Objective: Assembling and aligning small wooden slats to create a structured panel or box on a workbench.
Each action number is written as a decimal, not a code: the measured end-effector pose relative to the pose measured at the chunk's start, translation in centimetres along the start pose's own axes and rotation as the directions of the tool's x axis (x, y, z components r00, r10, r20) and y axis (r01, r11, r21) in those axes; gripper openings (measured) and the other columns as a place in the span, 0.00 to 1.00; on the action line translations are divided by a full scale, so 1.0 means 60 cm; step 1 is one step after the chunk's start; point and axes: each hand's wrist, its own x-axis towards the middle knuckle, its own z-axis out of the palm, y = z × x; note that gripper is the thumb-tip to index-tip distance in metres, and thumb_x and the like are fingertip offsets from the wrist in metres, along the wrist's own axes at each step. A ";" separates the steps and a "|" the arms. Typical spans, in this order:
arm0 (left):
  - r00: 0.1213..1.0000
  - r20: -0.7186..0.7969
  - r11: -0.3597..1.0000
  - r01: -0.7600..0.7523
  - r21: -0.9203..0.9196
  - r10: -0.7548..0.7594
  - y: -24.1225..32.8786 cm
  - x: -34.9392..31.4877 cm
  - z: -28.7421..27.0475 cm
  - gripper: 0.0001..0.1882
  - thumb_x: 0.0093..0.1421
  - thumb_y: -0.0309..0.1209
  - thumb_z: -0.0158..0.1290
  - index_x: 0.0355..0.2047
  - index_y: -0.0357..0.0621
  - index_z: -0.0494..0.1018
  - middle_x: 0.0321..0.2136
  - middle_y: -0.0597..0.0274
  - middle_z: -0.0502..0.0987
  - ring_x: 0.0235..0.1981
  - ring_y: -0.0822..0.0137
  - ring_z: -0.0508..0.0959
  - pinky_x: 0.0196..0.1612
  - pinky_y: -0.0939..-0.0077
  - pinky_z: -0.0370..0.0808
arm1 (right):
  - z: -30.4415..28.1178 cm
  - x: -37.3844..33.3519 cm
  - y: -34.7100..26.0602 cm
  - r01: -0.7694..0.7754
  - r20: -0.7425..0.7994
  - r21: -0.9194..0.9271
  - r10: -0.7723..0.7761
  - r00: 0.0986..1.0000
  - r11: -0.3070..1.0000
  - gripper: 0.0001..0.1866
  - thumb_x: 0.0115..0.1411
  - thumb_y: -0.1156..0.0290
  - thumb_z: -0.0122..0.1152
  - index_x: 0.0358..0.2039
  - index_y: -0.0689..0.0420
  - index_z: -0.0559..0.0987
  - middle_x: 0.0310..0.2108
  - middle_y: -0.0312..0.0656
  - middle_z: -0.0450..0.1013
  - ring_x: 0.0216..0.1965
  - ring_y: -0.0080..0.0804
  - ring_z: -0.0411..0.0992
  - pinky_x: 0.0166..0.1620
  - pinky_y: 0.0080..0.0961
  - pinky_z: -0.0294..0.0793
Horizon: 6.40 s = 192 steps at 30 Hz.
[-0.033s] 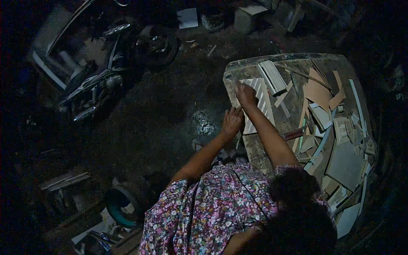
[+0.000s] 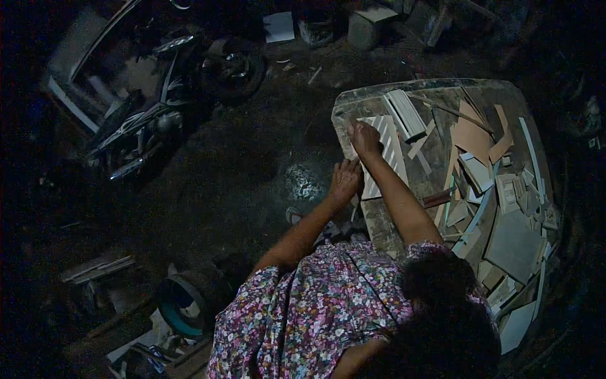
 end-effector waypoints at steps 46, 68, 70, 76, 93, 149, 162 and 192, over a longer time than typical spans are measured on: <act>1.000 -0.011 0.999 0.029 -0.016 -0.029 -0.019 -0.012 0.018 0.11 0.47 0.26 0.43 0.33 0.40 0.66 0.34 0.56 0.65 0.37 0.57 0.62 0.37 0.60 0.58 | -0.033 -0.078 -0.026 0.022 0.199 -0.030 -0.016 0.980 0.999 0.21 0.53 0.63 0.43 0.48 0.56 0.61 0.15 0.46 0.66 0.14 0.41 0.64 0.20 0.34 0.64; 0.991 -0.099 0.990 -0.080 0.117 0.091 -0.004 -0.037 0.025 0.13 0.48 0.28 0.42 0.36 0.42 0.65 0.33 0.57 0.66 0.35 0.58 0.64 0.40 0.60 0.60 | -0.065 -0.081 -0.049 -0.123 0.129 -0.053 0.129 0.983 0.991 0.20 0.49 0.69 0.48 0.45 0.56 0.64 0.20 0.47 0.68 0.22 0.40 0.68 0.24 0.35 0.66; 0.981 -0.155 0.987 -0.099 0.124 0.118 -0.005 -0.043 0.032 0.13 0.48 0.28 0.43 0.37 0.42 0.65 0.34 0.57 0.66 0.36 0.58 0.64 0.41 0.59 0.59 | -0.079 -0.102 -0.050 0.031 0.015 0.056 -0.032 0.999 0.998 0.14 0.53 0.63 0.44 0.32 0.60 0.71 0.14 0.45 0.66 0.16 0.40 0.64 0.21 0.36 0.63; 0.953 0.302 1.000 0.010 0.030 -0.019 0.000 -0.053 0.013 0.17 0.54 0.36 0.38 0.43 0.46 0.62 0.45 0.57 0.60 0.47 0.56 0.57 0.49 0.53 0.51 | -0.050 -0.130 -0.045 0.036 0.130 -0.071 -0.026 0.991 0.997 0.20 0.52 0.66 0.47 0.48 0.47 0.62 0.20 0.44 0.67 0.19 0.39 0.65 0.21 0.34 0.64; 0.959 -0.192 0.977 -0.198 0.080 0.210 0.024 -0.086 0.071 0.15 0.46 0.27 0.40 0.36 0.40 0.65 0.38 0.52 0.65 0.41 0.54 0.62 0.43 0.55 0.56 | -0.060 -0.139 -0.032 -0.109 -0.026 0.086 0.112 0.993 0.990 0.18 0.54 0.56 0.39 0.31 0.56 0.74 0.17 0.49 0.67 0.20 0.45 0.65 0.25 0.37 0.63; 0.988 -0.003 0.983 0.152 0.106 -0.153 0.106 -0.129 0.025 0.19 0.48 0.26 0.44 0.42 0.39 0.61 0.43 0.55 0.61 0.45 0.54 0.60 0.46 0.53 0.55 | -0.066 -0.223 -0.020 0.099 -0.069 0.033 -0.096 0.993 0.995 0.18 0.53 0.66 0.42 0.46 0.52 0.63 0.19 0.45 0.67 0.21 0.38 0.67 0.19 0.35 0.63; 0.979 -0.184 0.994 0.093 0.053 -0.081 0.101 -0.137 0.030 0.14 0.50 0.27 0.36 0.38 0.42 0.65 0.41 0.55 0.64 0.41 0.53 0.62 0.44 0.57 0.54 | -0.087 -0.241 -0.029 -0.017 0.081 -0.050 0.021 0.996 0.999 0.15 0.57 0.64 0.35 0.38 0.58 0.66 0.17 0.46 0.67 0.18 0.41 0.66 0.19 0.35 0.63; 0.941 -0.181 0.913 0.210 -0.350 -0.286 0.028 -0.159 0.075 0.10 0.45 0.26 0.43 0.28 0.42 0.72 0.31 0.55 0.71 0.35 0.55 0.67 0.38 0.59 0.62 | -0.071 -0.348 -0.030 0.122 -0.069 0.089 -0.116 0.991 0.989 0.20 0.51 0.65 0.48 0.45 0.56 0.66 0.15 0.46 0.66 0.13 0.39 0.62 0.16 0.33 0.59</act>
